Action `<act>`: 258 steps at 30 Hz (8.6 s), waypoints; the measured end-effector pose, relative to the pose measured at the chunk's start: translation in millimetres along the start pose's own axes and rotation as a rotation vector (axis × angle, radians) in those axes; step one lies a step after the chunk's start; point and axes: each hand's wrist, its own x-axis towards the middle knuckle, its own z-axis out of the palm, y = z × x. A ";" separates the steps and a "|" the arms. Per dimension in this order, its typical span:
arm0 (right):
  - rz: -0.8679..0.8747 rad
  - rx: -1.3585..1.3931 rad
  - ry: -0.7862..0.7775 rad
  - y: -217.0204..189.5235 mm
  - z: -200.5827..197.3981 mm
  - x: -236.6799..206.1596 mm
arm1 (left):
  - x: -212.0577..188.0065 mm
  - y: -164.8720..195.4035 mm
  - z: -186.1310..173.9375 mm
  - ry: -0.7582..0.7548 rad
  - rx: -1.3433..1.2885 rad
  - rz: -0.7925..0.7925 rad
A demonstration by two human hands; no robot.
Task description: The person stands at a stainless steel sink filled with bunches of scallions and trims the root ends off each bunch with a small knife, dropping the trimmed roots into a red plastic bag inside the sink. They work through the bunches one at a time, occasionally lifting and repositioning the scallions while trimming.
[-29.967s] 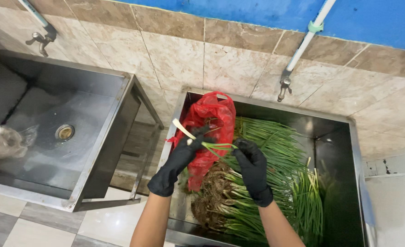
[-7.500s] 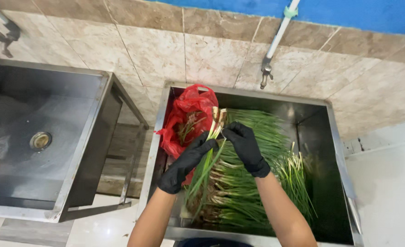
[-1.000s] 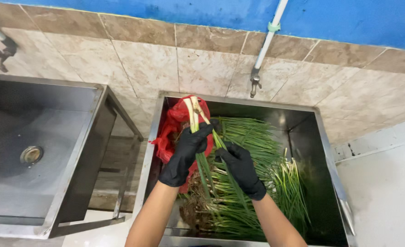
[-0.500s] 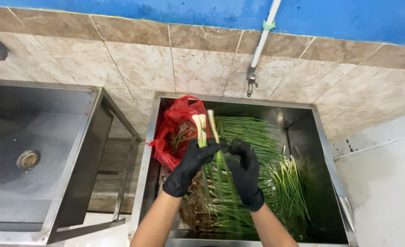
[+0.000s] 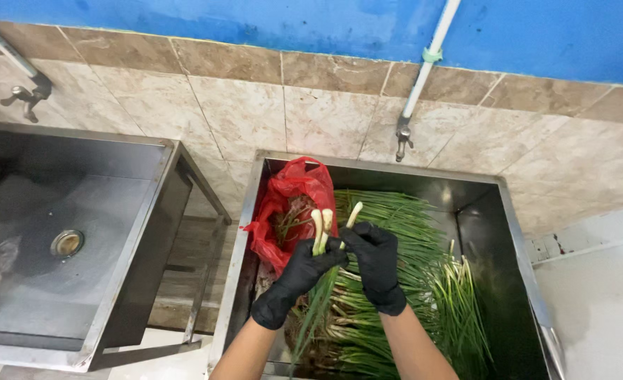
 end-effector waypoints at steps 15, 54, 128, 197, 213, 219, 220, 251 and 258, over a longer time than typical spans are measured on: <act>-0.186 -0.040 -0.039 96.9 24.8 70.9 | -31.6 25.7 -67.0 0.152 0.250 -0.189; 0.080 -0.140 -0.080 35.3 -17.9 -5.8 | -19.8 -1.7 -5.0 -0.090 0.264 -0.053; 0.113 -0.322 -0.601 12.0 -8.5 38.9 | 48.6 73.1 -30.4 0.239 0.312 0.078; 0.591 0.114 -0.693 97.2 39.8 -48.2 | -62.1 79.7 -184.6 1.112 -0.021 0.243; 0.421 -0.141 -0.673 61.8 33.0 2.0 | -34.6 15.4 -80.8 0.532 0.112 -0.216; 0.385 -0.183 -0.205 97.9 -78.1 -47.4 | 14.0 -19.3 -42.7 0.128 -0.239 -0.163; 0.317 -0.299 -0.139 96.4 -113.7 -51.5 | 14.6 -16.8 -42.6 0.079 -0.378 -0.148; 0.038 -0.024 0.049 33.5 -34.3 -4.8 | -53.1 44.4 15.4 0.061 0.956 0.385; 0.245 0.795 0.028 65.7 -21.7 39.2 | -76.2 30.4 -22.7 0.150 0.781 0.240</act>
